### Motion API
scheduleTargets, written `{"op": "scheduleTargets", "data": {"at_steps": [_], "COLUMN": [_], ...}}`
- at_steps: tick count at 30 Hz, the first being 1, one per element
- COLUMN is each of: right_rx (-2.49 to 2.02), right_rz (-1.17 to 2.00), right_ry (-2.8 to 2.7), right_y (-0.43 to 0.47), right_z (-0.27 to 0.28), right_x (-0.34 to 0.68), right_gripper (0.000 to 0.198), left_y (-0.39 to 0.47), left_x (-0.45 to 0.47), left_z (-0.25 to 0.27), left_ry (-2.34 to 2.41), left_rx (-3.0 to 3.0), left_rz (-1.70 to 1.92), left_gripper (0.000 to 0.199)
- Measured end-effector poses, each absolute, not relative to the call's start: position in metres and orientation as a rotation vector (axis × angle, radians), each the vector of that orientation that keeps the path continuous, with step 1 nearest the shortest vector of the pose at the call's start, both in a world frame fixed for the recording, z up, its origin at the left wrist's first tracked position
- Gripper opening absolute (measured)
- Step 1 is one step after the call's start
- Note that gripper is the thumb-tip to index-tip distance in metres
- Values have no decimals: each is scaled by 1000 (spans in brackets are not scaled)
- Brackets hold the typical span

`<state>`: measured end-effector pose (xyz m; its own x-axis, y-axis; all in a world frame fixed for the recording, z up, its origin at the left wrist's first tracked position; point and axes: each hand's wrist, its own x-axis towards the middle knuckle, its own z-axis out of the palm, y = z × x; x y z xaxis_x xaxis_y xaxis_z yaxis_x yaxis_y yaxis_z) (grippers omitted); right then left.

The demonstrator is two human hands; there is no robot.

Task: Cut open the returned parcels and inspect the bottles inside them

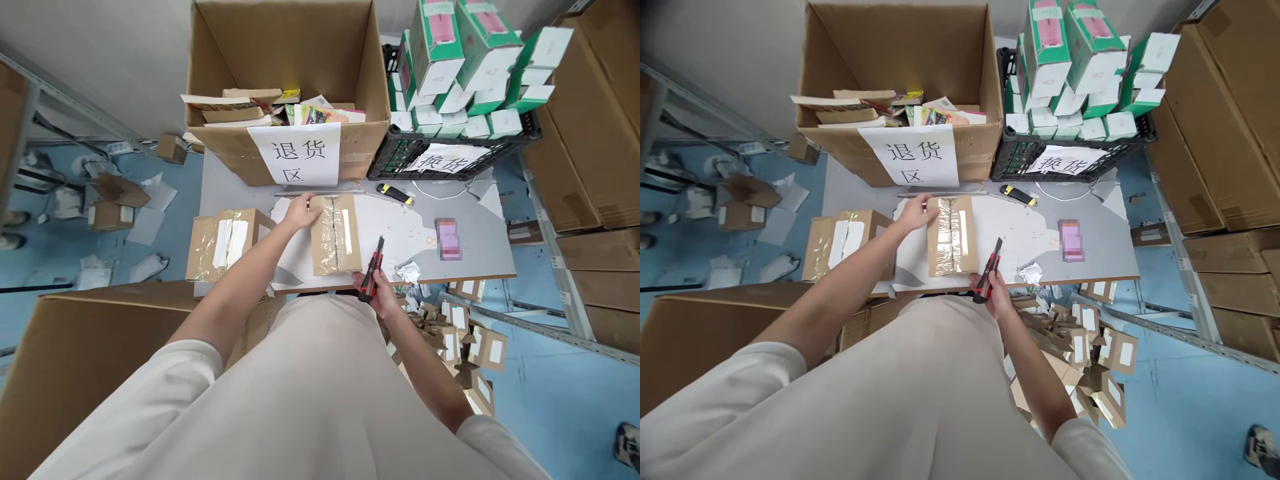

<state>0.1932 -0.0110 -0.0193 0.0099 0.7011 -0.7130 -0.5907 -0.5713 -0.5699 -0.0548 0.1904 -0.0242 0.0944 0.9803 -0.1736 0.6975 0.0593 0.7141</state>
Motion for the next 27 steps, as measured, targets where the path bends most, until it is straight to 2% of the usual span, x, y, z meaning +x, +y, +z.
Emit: {"op": "scheduleTargets", "data": {"at_steps": [5,9,11,15,19,24,27], "right_rx": [-1332,-1411,-1469,-1631,-1911,-2066,-2071], "right_rz": [1532,1480,1492,1346,1158,1101,1214], "right_ry": [-414,-740,-877,-1100,-1515,-1828,-1765], "right_y": [40,93,111,113,86,59,52], "right_z": [-18,-15,-12,5,32,47,42], "right_x": [223,229,230,243,261,260,255], "right_gripper": [24,31,37,47,64,61,62], "left_y": [123,61,44,57,103,129,126], "left_x": [-62,-58,-58,-61,-56,-36,-30], "left_z": [-20,-20,-19,-13,-4,-5,-9], "left_ry": [1991,2009,2031,2048,1633,1456,1491], "left_rx": [1523,1452,1435,1694,2219,2386,2380], "left_rz": [565,511,514,635,353,50,24], "left_gripper": [43,38,41,70,98,129,134]}}
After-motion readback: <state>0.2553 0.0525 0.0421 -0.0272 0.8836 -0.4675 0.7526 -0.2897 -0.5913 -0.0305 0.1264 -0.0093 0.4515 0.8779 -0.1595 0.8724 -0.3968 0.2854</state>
